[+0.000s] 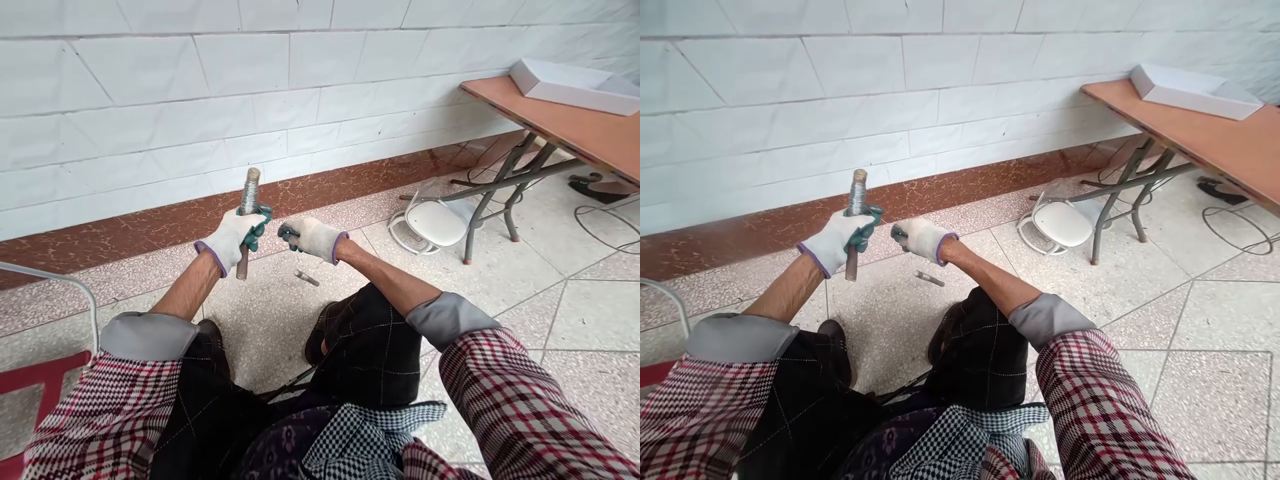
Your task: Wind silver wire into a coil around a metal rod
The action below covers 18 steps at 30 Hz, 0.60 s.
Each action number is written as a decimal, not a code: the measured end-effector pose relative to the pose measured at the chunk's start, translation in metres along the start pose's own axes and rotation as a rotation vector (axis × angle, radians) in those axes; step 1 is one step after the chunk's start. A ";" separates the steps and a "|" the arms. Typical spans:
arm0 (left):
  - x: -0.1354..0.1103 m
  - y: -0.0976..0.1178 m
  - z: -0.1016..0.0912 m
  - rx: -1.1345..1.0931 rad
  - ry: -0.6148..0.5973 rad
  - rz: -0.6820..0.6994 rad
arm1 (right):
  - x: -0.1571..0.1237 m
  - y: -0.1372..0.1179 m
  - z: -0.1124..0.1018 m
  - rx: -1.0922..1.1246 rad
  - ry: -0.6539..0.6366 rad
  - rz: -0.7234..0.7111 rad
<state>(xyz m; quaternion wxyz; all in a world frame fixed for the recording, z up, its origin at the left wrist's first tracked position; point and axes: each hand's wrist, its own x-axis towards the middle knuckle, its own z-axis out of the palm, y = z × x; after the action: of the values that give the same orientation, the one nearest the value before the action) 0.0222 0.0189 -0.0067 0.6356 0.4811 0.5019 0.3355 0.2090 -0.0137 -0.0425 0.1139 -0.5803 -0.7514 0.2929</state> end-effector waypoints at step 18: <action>-0.012 0.012 -0.022 -0.129 -0.078 0.081 | 0.007 -0.009 0.003 -0.336 -0.094 0.025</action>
<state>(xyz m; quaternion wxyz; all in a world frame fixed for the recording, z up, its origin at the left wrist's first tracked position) -0.0013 0.0176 0.0081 0.6701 0.4718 0.4345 0.3736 0.1987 -0.0095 -0.0409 -0.0237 -0.5863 -0.7869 0.1912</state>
